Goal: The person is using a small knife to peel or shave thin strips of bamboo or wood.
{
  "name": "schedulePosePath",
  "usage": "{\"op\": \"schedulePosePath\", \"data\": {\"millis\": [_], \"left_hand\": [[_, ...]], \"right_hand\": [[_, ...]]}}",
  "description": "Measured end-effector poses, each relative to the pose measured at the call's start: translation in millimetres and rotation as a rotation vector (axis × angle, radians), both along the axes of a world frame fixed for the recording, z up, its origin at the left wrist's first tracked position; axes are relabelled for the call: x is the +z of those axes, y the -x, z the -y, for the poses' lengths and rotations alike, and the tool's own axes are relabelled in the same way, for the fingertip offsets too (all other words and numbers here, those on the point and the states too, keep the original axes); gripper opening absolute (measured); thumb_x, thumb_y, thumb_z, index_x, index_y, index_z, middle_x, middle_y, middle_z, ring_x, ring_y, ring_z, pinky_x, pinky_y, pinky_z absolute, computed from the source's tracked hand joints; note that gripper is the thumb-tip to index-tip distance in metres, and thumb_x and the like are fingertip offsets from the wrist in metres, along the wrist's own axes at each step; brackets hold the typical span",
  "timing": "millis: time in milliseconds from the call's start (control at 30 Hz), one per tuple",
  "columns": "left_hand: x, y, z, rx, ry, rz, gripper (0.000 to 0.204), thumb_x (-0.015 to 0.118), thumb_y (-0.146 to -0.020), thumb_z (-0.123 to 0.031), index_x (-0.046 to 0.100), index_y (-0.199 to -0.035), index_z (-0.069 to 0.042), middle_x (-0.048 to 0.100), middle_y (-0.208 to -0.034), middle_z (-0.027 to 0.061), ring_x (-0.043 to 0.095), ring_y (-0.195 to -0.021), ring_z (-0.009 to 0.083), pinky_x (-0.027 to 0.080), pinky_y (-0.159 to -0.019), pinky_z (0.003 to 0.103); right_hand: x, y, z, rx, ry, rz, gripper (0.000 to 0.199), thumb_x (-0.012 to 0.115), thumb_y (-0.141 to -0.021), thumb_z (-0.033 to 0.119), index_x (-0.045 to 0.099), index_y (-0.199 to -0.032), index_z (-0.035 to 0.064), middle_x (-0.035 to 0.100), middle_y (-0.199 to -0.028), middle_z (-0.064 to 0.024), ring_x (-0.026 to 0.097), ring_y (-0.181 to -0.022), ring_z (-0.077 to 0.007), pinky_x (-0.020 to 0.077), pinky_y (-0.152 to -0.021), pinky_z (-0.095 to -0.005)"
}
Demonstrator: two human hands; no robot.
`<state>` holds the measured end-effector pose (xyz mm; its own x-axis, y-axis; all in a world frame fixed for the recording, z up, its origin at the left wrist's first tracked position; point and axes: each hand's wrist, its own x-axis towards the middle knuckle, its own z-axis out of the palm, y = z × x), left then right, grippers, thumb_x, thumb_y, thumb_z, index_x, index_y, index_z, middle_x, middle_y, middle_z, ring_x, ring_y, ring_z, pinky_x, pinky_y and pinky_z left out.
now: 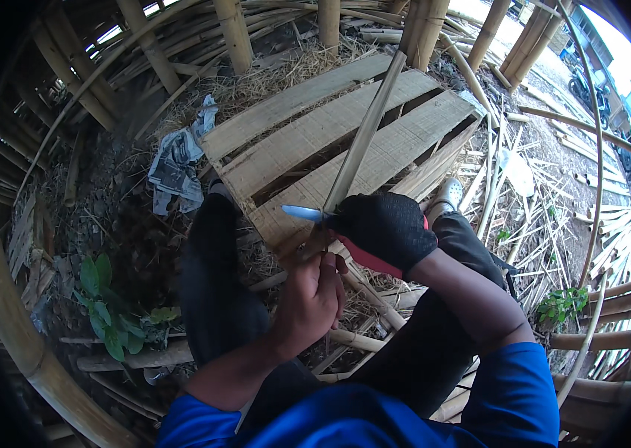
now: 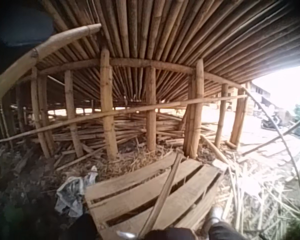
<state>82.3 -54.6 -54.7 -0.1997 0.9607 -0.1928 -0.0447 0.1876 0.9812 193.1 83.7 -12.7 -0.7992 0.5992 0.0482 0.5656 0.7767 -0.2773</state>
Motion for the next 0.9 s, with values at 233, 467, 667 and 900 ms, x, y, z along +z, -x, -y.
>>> {"op": "schedulePosePath", "data": {"millis": [233, 467, 667, 900], "left_hand": [[9.5, 6.8, -2.0, -0.059, 0.027, 0.08, 0.037, 0.033, -0.108, -0.028, 0.051, -0.095, 0.002, 0.047, -0.05, 0.0028, 0.039, -0.035, 0.0072, 0.033, -0.035, 0.024], [21.9, 21.2, 4.3, -0.056, 0.029, 0.183, 0.038, 0.034, -0.108, -0.028, 0.052, -0.095, 0.002, 0.048, -0.05, 0.0023, 0.041, -0.036, 0.0071, 0.036, -0.036, 0.023], [37.9, 38.2, 8.9, -0.037, 0.089, 0.264, 0.034, 0.04, -0.106, -0.03, 0.052, -0.094, -0.001, 0.042, -0.047, -0.0007, 0.036, -0.032, 0.0054, 0.029, -0.031, 0.021], [42.2, 50.5, 12.4, -0.032, 0.133, 0.342, 0.036, 0.039, -0.107, -0.028, 0.054, -0.094, 0.001, 0.043, -0.049, -0.0005, 0.036, -0.035, 0.0047, 0.032, -0.033, 0.02]], "right_hand": [[-12.9, -9.7, -39.2, 0.557, 0.212, -0.098, 0.032, 0.061, -0.088, 0.031, 0.071, -0.108, 0.0088, 0.07, -0.099, -0.0153, 0.07, -0.084, -0.0278, 0.0553, -0.072, -0.036], [-6.6, 0.0, -2.9, 0.105, -0.147, -0.122, 0.017, 0.067, -0.084, 0.028, 0.076, -0.096, 0.0189, 0.069, -0.083, -0.0033, 0.069, -0.076, -0.0236, 0.0547, -0.062, -0.0367], [-4.9, 5.7, -1.4, 0.103, -0.18, -0.057, 0.018, 0.061, -0.089, 0.027, 0.076, -0.098, 0.0201, 0.071, -0.09, -0.0028, 0.07, -0.078, -0.0241, 0.055, -0.062, -0.0371], [30.3, -0.7, -26.3, -0.049, 0.945, 0.1, 0.033, 0.059, -0.095, 0.032, 0.072, -0.102, 0.0025, 0.067, -0.08, -0.0061, 0.061, -0.066, -0.0129, 0.0495, -0.061, -0.0292]]}}
